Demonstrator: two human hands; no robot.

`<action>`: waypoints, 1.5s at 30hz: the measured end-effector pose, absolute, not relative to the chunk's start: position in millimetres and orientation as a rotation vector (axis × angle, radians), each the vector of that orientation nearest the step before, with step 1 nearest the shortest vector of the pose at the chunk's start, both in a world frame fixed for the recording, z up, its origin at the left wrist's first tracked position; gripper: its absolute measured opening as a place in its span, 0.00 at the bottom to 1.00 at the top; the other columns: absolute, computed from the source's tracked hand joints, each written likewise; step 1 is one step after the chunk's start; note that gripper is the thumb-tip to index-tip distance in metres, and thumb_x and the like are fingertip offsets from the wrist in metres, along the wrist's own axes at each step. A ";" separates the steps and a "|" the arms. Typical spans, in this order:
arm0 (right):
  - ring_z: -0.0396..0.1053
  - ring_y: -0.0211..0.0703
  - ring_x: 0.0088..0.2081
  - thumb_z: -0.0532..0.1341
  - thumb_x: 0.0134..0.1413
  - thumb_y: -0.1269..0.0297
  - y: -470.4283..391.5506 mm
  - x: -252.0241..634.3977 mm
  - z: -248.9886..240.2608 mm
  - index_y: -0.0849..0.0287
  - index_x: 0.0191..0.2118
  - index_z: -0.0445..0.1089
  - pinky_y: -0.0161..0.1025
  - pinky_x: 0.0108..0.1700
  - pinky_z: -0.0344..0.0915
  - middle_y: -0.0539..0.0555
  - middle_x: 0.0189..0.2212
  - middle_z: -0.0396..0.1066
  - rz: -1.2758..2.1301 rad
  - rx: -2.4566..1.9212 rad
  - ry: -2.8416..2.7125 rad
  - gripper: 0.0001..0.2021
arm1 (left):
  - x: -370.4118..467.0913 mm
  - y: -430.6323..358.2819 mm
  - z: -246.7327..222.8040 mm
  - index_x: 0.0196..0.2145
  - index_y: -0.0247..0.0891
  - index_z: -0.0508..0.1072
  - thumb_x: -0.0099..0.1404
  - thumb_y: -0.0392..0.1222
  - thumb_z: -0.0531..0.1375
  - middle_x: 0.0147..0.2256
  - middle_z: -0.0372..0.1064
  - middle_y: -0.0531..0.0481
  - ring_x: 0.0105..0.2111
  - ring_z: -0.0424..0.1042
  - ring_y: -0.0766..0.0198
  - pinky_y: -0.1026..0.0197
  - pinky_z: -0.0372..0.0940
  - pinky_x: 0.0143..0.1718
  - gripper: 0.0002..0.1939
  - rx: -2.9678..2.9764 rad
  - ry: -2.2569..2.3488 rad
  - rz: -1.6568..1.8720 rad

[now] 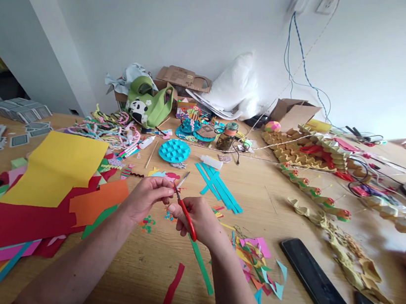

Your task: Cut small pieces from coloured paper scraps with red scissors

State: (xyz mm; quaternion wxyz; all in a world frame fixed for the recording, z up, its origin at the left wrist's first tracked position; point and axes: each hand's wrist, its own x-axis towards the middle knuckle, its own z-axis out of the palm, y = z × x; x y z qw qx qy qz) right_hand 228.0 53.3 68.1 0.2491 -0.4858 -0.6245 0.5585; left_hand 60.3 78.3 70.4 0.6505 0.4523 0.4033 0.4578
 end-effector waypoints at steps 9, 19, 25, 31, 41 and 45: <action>0.66 0.36 0.18 0.62 0.47 0.40 53.7 227.5 66.9 0.62 0.24 0.65 0.31 0.19 0.58 0.51 0.17 0.68 1.533 -1.314 -1.694 0.25 | 61.5 78.6 69.3 0.24 0.33 0.74 0.48 0.38 0.65 0.23 0.69 0.52 0.21 0.65 0.70 0.65 0.61 0.26 0.06 1.009 0.911 1.050; 0.67 0.36 0.18 0.62 0.47 0.40 53.6 228.1 66.0 0.61 0.25 0.64 0.30 0.19 0.58 0.51 0.18 0.69 1.513 -1.310 -1.718 0.25 | 61.0 78.2 72.0 0.23 0.33 0.73 0.47 0.38 0.65 0.22 0.68 0.52 0.21 0.65 0.70 0.65 0.61 0.25 0.06 1.026 0.916 1.037; 0.66 0.36 0.17 0.63 0.45 0.40 54.1 227.8 66.7 0.61 0.25 0.65 0.30 0.18 0.58 0.50 0.16 0.68 1.533 -1.324 -1.686 0.25 | 60.9 78.2 71.3 0.23 0.33 0.73 0.48 0.38 0.65 0.22 0.68 0.52 0.21 0.65 0.70 0.65 0.61 0.25 0.06 1.020 0.907 1.039; 0.65 0.35 0.16 0.63 0.45 0.40 53.1 226.7 69.2 0.61 0.24 0.64 0.29 0.17 0.57 0.50 0.15 0.67 1.550 -1.326 -1.660 0.25 | 60.7 78.1 71.7 0.23 0.33 0.73 0.48 0.38 0.64 0.22 0.68 0.52 0.21 0.65 0.70 0.64 0.61 0.25 0.06 1.013 0.902 1.042; 0.65 0.35 0.16 0.62 0.45 0.38 53.1 226.0 69.1 0.61 0.23 0.64 0.30 0.17 0.57 0.50 0.15 0.67 1.530 -1.327 -1.671 0.26 | 61.1 79.1 68.8 0.24 0.33 0.73 0.49 0.39 0.65 0.23 0.68 0.52 0.21 0.64 0.70 0.65 0.60 0.25 0.07 1.020 0.897 1.043; 0.65 0.35 0.16 0.63 0.45 0.39 53.1 226.9 68.6 0.61 0.24 0.64 0.29 0.17 0.57 0.50 0.16 0.67 1.549 -1.319 -1.664 0.25 | 61.1 79.2 68.6 0.24 0.33 0.73 0.48 0.38 0.65 0.22 0.68 0.52 0.21 0.64 0.70 0.65 0.61 0.25 0.06 1.020 0.904 1.037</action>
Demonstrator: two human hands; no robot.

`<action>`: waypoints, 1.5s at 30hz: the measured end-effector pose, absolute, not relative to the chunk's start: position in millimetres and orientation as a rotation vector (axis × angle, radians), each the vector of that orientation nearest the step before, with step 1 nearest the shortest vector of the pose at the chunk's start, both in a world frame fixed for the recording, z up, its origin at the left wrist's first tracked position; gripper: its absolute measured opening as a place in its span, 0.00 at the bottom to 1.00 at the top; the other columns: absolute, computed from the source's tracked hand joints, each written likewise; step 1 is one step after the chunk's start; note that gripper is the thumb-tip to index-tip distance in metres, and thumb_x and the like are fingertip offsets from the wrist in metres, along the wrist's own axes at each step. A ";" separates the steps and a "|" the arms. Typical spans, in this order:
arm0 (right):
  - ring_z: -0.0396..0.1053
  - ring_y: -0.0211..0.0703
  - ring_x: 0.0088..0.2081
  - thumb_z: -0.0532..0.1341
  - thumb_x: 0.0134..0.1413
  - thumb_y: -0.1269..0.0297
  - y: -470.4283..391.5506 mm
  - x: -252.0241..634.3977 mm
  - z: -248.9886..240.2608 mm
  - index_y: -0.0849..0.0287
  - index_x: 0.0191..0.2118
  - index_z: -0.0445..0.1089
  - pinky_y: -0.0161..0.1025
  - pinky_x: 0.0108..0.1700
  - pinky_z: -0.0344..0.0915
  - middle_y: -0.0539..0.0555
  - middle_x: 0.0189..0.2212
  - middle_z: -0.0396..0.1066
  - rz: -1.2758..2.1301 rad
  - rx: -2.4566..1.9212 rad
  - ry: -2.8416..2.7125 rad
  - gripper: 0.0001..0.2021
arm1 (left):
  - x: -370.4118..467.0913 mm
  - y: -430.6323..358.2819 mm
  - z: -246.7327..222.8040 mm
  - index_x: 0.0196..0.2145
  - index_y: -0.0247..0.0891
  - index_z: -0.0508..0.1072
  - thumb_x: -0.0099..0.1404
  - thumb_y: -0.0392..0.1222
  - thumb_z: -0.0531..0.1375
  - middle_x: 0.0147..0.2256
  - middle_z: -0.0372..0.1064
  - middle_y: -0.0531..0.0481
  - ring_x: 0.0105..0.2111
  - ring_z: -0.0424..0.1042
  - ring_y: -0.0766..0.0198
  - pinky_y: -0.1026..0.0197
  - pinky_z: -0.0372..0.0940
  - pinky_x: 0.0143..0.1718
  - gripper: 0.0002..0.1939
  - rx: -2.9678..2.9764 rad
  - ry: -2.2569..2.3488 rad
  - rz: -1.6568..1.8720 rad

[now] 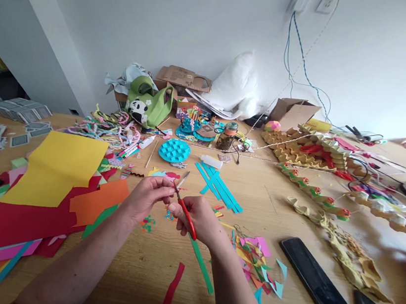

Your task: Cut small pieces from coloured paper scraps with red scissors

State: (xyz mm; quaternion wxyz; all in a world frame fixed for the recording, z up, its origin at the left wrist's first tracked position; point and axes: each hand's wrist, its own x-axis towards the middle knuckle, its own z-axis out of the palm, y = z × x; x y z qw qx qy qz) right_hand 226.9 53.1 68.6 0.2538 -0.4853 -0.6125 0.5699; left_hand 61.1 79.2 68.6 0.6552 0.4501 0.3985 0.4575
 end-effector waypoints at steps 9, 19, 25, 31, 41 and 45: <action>0.64 0.34 0.15 0.63 0.44 0.40 52.4 226.8 71.3 0.62 0.24 0.64 0.29 0.15 0.55 0.50 0.15 0.67 1.552 -1.338 -1.664 0.25 | 59.6 79.1 69.9 0.24 0.33 0.73 0.48 0.38 0.64 0.22 0.68 0.52 0.21 0.64 0.70 0.65 0.61 0.25 0.06 1.029 0.910 1.038; 0.64 0.34 0.15 0.63 0.45 0.40 52.4 226.7 70.2 0.62 0.25 0.64 0.28 0.15 0.55 0.50 0.15 0.67 1.548 -1.343 -1.673 0.25 | 59.6 79.5 69.9 0.24 0.32 0.74 0.48 0.38 0.64 0.23 0.69 0.51 0.21 0.64 0.71 0.66 0.61 0.25 0.06 1.018 0.923 1.057; 0.67 0.36 0.18 0.63 0.47 0.43 53.3 227.8 66.8 0.62 0.24 0.64 0.29 0.19 0.59 0.51 0.18 0.69 1.516 -1.279 -1.714 0.23 | 60.2 78.7 71.0 0.23 0.33 0.73 0.48 0.38 0.64 0.23 0.69 0.52 0.21 0.65 0.70 0.65 0.61 0.25 0.06 1.019 0.906 1.054; 0.66 0.35 0.17 0.63 0.47 0.42 53.4 227.3 68.6 0.62 0.25 0.64 0.29 0.18 0.58 0.51 0.17 0.68 1.537 -1.306 -1.698 0.24 | 60.1 78.7 71.2 0.24 0.33 0.73 0.48 0.38 0.64 0.23 0.69 0.52 0.21 0.64 0.70 0.66 0.61 0.25 0.05 1.023 0.905 1.052; 0.64 0.35 0.15 0.63 0.45 0.39 52.0 226.9 71.8 0.62 0.24 0.64 0.29 0.16 0.56 0.50 0.15 0.67 1.541 -1.348 -1.676 0.26 | 59.6 79.6 70.7 0.24 0.32 0.74 0.48 0.38 0.64 0.23 0.70 0.51 0.21 0.64 0.71 0.66 0.61 0.25 0.06 1.023 0.915 1.049; 0.64 0.34 0.15 0.62 0.45 0.39 52.0 226.8 72.1 0.62 0.25 0.64 0.28 0.15 0.56 0.50 0.15 0.67 1.544 -1.343 -1.674 0.26 | 59.5 79.4 71.2 0.24 0.32 0.74 0.50 0.40 0.63 0.24 0.70 0.49 0.22 0.65 0.70 0.66 0.60 0.26 0.07 0.970 0.913 1.059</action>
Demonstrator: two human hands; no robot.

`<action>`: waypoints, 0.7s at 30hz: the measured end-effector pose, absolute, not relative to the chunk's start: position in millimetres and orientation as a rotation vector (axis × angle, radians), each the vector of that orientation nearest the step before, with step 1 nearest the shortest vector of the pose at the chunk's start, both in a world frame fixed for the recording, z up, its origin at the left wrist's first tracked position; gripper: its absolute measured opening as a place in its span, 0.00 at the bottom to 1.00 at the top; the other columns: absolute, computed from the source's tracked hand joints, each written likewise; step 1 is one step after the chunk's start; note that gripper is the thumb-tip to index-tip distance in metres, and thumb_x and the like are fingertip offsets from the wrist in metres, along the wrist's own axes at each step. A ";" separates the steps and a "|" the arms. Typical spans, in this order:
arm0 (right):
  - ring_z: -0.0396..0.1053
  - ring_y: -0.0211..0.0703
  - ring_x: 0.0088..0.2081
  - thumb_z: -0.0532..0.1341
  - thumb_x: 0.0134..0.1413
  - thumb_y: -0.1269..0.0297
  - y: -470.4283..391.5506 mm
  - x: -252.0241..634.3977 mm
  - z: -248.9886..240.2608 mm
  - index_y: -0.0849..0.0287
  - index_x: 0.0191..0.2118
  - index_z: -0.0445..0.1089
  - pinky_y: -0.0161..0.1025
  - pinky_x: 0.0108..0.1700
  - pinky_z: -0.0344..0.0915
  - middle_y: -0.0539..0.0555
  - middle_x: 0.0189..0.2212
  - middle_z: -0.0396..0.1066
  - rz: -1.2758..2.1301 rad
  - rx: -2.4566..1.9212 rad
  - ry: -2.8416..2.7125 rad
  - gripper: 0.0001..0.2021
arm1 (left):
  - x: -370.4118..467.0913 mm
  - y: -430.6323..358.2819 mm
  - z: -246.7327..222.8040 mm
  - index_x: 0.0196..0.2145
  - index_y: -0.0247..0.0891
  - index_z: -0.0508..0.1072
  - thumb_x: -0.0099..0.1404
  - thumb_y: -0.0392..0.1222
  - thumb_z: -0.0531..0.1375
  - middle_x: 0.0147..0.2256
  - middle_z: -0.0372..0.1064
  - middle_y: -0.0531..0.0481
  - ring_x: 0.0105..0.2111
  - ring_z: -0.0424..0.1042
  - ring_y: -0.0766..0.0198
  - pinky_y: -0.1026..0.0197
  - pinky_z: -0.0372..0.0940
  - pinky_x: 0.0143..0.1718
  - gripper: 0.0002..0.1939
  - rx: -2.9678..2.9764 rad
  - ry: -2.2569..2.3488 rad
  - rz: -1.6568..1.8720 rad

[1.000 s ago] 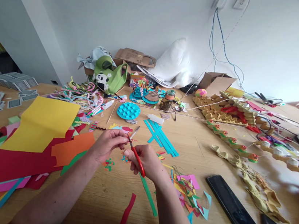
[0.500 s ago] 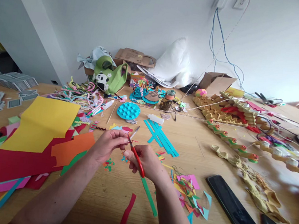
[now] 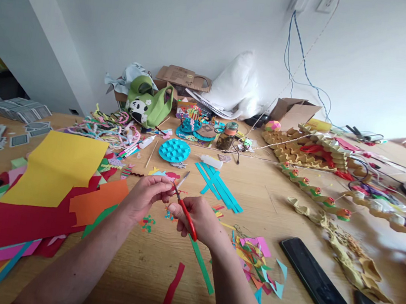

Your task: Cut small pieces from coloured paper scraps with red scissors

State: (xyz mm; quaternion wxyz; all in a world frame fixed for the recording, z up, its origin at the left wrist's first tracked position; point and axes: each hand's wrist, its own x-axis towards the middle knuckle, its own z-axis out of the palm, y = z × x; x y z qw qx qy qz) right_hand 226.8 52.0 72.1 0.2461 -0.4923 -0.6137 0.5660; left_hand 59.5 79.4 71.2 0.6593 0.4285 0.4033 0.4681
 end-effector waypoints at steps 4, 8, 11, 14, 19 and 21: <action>0.65 0.35 0.16 0.62 0.45 0.38 51.9 227.7 71.0 0.62 0.25 0.64 0.28 0.15 0.56 0.51 0.15 0.67 1.529 -1.342 -1.681 0.26 | 59.4 79.1 72.1 0.24 0.32 0.74 0.52 0.43 0.63 0.24 0.70 0.49 0.22 0.64 0.70 0.65 0.60 0.26 0.09 0.965 0.904 1.053; 0.65 0.35 0.16 0.62 0.45 0.37 52.0 228.4 69.3 0.62 0.25 0.64 0.29 0.15 0.55 0.51 0.16 0.67 1.532 -1.347 -1.679 0.27 | 59.2 79.2 70.9 0.25 0.33 0.74 0.48 0.40 0.65 0.25 0.70 0.50 0.22 0.64 0.70 0.65 0.60 0.26 0.08 1.029 0.903 1.046; 0.65 0.35 0.16 0.62 0.45 0.38 52.2 228.2 69.4 0.62 0.25 0.64 0.29 0.15 0.56 0.51 0.16 0.67 1.522 -1.347 -1.681 0.27 | 59.1 79.9 68.9 0.25 0.33 0.74 0.48 0.39 0.65 0.25 0.70 0.50 0.23 0.64 0.70 0.65 0.60 0.27 0.07 1.072 0.907 1.078; 0.65 0.35 0.15 0.62 0.45 0.38 52.0 227.5 70.9 0.62 0.25 0.64 0.29 0.16 0.55 0.50 0.15 0.67 1.509 -1.359 -1.694 0.26 | 58.6 80.5 68.5 0.25 0.34 0.74 0.49 0.39 0.65 0.25 0.68 0.51 0.25 0.63 0.69 0.65 0.60 0.27 0.07 1.135 0.930 1.103; 0.64 0.34 0.15 0.62 0.45 0.38 50.9 225.9 74.1 0.62 0.24 0.64 0.29 0.15 0.54 0.50 0.15 0.67 1.523 -1.384 -1.694 0.26 | 57.2 79.9 72.3 0.23 0.34 0.74 0.49 0.38 0.64 0.37 0.70 0.45 0.35 0.68 0.64 0.66 0.61 0.29 0.04 1.206 0.942 1.139; 0.64 0.35 0.15 0.62 0.45 0.38 50.7 225.6 74.8 0.61 0.24 0.64 0.29 0.16 0.55 0.50 0.15 0.67 1.530 -1.375 -1.691 0.26 | 56.2 79.8 73.4 0.23 0.34 0.74 0.49 0.37 0.64 0.43 0.70 0.43 0.39 0.69 0.62 0.66 0.61 0.30 0.04 1.208 0.921 1.120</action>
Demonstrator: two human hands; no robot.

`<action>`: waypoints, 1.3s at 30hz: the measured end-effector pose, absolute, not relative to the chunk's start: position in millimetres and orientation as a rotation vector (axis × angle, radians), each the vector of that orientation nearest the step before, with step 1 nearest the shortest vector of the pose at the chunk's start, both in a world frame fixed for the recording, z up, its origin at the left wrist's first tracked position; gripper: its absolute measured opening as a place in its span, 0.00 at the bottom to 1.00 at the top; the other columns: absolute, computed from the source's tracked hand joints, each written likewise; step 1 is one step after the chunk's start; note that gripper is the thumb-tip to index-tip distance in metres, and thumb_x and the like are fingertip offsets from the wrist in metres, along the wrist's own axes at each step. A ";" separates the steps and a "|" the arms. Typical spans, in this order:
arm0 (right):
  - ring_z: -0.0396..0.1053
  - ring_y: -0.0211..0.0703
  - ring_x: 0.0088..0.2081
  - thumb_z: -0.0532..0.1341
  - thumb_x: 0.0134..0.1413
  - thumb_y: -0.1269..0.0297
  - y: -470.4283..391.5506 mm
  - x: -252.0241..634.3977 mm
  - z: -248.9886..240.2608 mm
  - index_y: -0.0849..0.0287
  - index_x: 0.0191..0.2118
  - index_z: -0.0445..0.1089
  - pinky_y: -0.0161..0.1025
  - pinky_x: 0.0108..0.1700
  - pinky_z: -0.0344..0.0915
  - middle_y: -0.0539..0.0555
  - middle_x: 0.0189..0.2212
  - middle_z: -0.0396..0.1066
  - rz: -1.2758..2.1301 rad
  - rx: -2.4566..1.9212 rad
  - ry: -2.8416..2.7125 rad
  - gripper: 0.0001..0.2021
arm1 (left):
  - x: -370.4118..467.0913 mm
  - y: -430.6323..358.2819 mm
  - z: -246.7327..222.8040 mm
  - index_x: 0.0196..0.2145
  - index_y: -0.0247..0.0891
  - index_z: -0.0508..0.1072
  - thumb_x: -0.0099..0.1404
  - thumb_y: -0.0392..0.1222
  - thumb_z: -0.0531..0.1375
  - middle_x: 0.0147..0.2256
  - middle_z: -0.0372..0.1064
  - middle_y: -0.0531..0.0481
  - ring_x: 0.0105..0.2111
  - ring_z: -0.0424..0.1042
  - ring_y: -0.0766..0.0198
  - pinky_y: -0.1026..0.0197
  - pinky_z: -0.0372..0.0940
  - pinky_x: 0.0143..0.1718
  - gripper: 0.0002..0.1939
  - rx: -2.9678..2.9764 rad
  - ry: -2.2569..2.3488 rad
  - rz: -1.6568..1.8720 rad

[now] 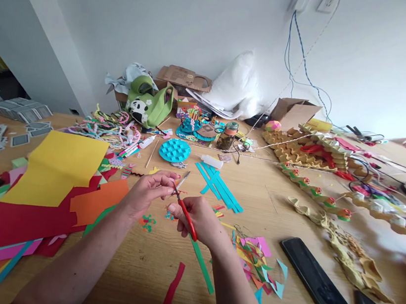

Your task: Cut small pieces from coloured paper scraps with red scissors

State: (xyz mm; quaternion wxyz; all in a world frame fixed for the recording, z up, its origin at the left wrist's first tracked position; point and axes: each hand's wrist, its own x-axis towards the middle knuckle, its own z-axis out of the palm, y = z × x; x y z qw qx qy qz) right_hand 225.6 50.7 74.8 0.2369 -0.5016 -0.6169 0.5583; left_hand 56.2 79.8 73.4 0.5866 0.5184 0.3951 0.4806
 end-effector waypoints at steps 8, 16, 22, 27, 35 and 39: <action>0.63 0.34 0.15 0.63 0.43 0.37 50.8 224.8 76.0 0.61 0.24 0.64 0.29 0.16 0.55 0.49 0.15 0.66 1.570 -1.370 -1.666 0.27 | 52.5 79.9 73.7 0.25 0.32 0.72 0.51 0.39 0.63 0.40 0.74 0.41 0.26 0.72 0.68 0.67 0.61 0.23 0.06 1.103 0.824 0.990; 0.63 0.34 0.14 0.62 0.45 0.38 50.9 224.5 72.9 0.61 0.24 0.64 0.29 0.16 0.55 0.49 0.15 0.67 1.548 -1.367 -1.678 0.26 | 51.1 80.3 73.8 0.28 0.33 0.69 0.52 0.42 0.63 0.43 0.75 0.40 0.15 0.68 0.72 0.70 0.51 0.11 0.10 1.084 0.858 0.920; 0.64 0.34 0.15 0.62 0.44 0.38 50.3 224.6 73.6 0.61 0.24 0.64 0.29 0.16 0.55 0.50 0.15 0.67 1.542 -1.372 -1.675 0.26 | 52.4 80.5 73.3 0.28 0.32 0.70 0.52 0.41 0.65 0.34 0.75 0.42 0.27 0.75 0.63 0.65 0.64 0.23 0.10 1.040 0.782 0.951; 0.64 0.34 0.15 0.62 0.43 0.36 50.7 223.8 74.5 0.61 0.23 0.63 0.29 0.16 0.55 0.50 0.15 0.67 1.538 -1.385 -1.670 0.27 | 52.5 81.2 71.2 0.27 0.32 0.71 0.52 0.40 0.65 0.29 0.73 0.45 0.28 0.73 0.64 0.63 0.65 0.28 0.08 1.079 0.781 0.990; 0.63 0.34 0.14 0.63 0.43 0.38 50.4 224.5 74.9 0.61 0.23 0.63 0.29 0.15 0.55 0.49 0.14 0.66 1.549 -1.400 -1.661 0.26 | 49.6 83.0 69.9 0.28 0.32 0.72 0.53 0.39 0.64 0.25 0.72 0.48 0.25 0.71 0.66 0.63 0.64 0.28 0.07 1.111 0.794 0.947; 0.62 0.33 0.13 0.64 0.43 0.40 51.8 224.6 73.4 0.61 0.23 0.63 0.28 0.15 0.55 0.49 0.13 0.66 1.559 -1.397 -1.659 0.25 | 47.6 84.0 69.7 0.27 0.33 0.72 0.53 0.39 0.64 0.25 0.72 0.48 0.26 0.71 0.65 0.63 0.64 0.28 0.06 1.129 0.802 0.939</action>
